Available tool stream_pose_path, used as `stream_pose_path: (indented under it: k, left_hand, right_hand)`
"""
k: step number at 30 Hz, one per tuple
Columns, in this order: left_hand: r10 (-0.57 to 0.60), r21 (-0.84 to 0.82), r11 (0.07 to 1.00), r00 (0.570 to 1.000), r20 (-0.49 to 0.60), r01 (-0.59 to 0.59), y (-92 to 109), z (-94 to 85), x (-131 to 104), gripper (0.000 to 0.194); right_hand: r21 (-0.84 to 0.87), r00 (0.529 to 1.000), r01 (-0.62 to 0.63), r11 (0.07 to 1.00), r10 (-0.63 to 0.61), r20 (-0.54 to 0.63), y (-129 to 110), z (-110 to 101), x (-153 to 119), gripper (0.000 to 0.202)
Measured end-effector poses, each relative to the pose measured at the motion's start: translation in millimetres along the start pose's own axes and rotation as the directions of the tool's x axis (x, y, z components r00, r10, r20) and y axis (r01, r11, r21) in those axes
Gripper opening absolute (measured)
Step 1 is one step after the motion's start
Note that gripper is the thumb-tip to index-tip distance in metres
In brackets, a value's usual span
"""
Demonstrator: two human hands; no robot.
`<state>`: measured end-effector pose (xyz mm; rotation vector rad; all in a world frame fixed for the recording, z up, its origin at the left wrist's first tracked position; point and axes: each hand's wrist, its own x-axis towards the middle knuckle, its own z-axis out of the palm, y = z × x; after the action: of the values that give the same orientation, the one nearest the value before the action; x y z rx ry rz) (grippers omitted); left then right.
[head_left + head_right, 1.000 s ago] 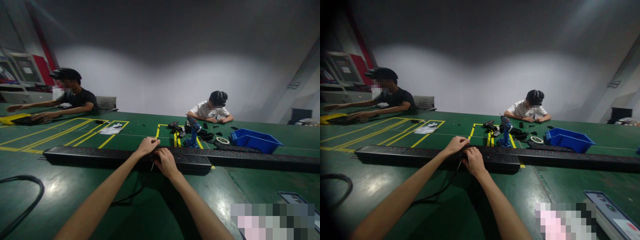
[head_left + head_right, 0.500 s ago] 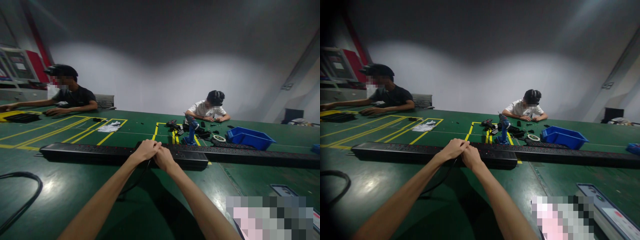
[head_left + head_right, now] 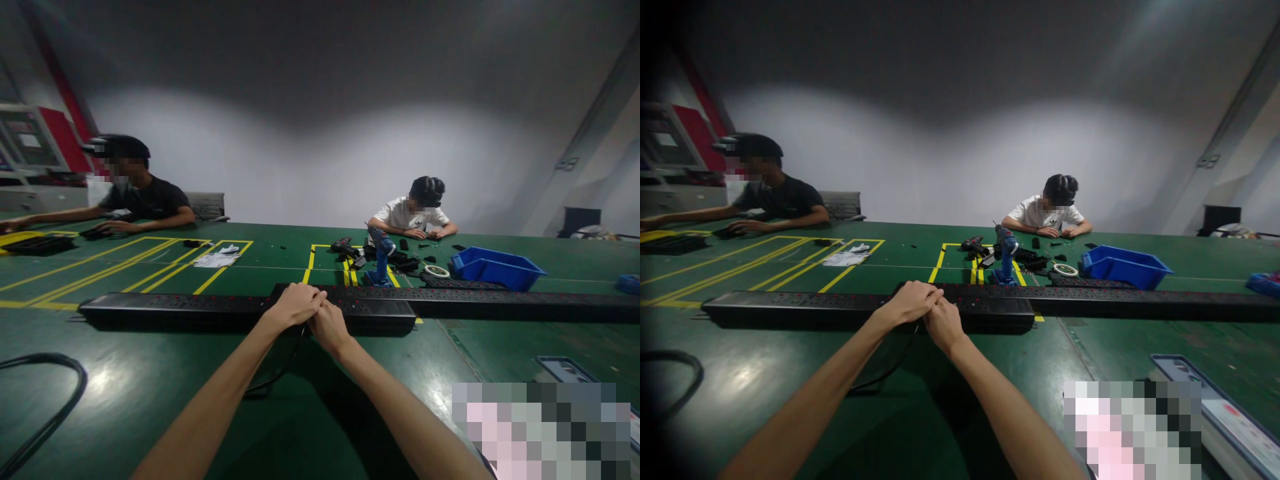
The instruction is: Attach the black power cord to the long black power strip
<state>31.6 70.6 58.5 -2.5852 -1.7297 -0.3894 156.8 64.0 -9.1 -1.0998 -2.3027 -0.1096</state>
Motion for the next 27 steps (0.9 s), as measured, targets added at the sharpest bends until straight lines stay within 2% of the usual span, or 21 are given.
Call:
stream_pose_path:
  k: [6,10,15,19,23,27]
  left_hand:
    - [0.005,0.034,0.999,0.997,0.079,-0.007,-1.0,-6.5,8.8,0.055]
    - [0.013,-0.010,1.000,0.998,0.065,-0.013,-8.9,-1.9,10.3,0.046]
    - [0.075,-0.192,0.978,0.995,-0.060,-0.085,-26.0,7.6,5.4,0.036]
    - [-0.010,-0.343,0.936,0.971,-0.238,-0.074,-43.7,23.1,-3.0,0.035]
    - [-0.078,-0.262,0.965,0.938,-0.336,-0.014,-53.2,47.0,-9.7,0.031]
    - [-0.093,-0.176,0.984,0.916,-0.391,0.025,-51.8,65.0,-11.1,0.028]
  right_hand:
    - [0.068,0.988,0.011,0.998,0.000,-0.157,4.0,13.4,-11.3,0.028]
    - [-0.011,0.986,0.004,1.000,-0.006,-0.166,-0.3,18.8,-17.5,0.036]
    - [-0.087,0.993,-0.034,0.996,0.024,-0.114,-6.2,13.1,-19.5,0.047]
    - [-0.102,0.987,-0.114,0.988,0.102,-0.121,-5.4,11.8,-19.6,0.056]
    - [-0.129,0.976,-0.188,0.974,0.171,-0.132,-3.7,15.0,-19.8,0.060]
    - [-0.151,0.968,-0.228,0.962,0.207,-0.139,-3.5,17.4,-20.1,0.057]
